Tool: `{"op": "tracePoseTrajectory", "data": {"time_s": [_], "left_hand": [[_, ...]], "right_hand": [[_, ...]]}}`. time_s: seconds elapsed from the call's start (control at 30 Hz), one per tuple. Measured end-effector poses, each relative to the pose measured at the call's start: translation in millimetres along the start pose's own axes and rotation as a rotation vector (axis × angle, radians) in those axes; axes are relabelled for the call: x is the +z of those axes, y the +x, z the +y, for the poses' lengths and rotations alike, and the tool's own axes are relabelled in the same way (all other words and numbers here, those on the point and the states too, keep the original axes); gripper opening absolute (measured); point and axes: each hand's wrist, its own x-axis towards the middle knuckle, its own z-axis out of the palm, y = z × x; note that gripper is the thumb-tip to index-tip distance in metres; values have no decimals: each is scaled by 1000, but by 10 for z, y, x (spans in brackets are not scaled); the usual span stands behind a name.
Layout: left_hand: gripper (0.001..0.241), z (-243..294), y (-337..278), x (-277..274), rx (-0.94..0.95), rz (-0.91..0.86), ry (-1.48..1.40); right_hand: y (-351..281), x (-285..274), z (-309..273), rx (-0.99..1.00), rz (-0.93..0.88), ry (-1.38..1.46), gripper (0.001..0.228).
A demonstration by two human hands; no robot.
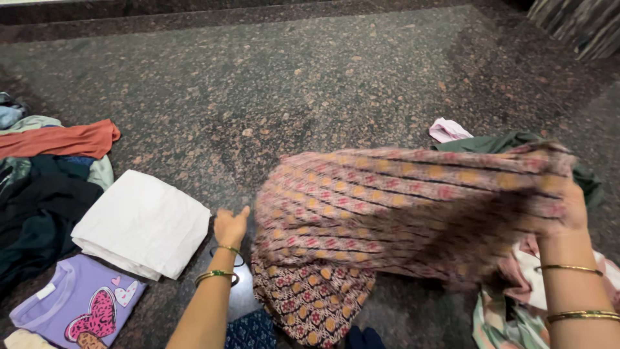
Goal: The person folds two garments on the floor. First, a peach-colored polka-dotted top is smoothed, folded, and placed on a stack. Then a patterned dark top is similarly folded and added to the pile.
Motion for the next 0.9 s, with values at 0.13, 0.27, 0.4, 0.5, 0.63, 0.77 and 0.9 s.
{"op": "tracePoseTrajectory", "data": {"time_s": [0.13, 0.27, 0.4, 0.5, 0.63, 0.77, 0.9], "left_hand": [[76, -203, 130, 351, -14, -376, -154], [82, 66, 24, 857, 37, -454, -144], [69, 465, -263, 1129, 33, -586, -270], [48, 965, -242, 955, -120, -727, -714], [25, 1978, 97, 209, 268, -740, -1378], [17, 2498, 489, -910, 382, -754, -1871], [17, 1670, 355, -1446, 270, -740, -1460]], "right_hand": [[62, 12, 278, 251, 102, -816, 23], [110, -122, 268, -92, 68, 392, 16], [171, -235, 59, -261, 89, 677, 16], [318, -207, -112, -212, 228, 477, 18], [617, -345, -405, -74, 317, 369, 16], [998, -994, -715, -465, 311, 728, 10], [1351, -1211, -289, -452, 624, 64, 8]]}}
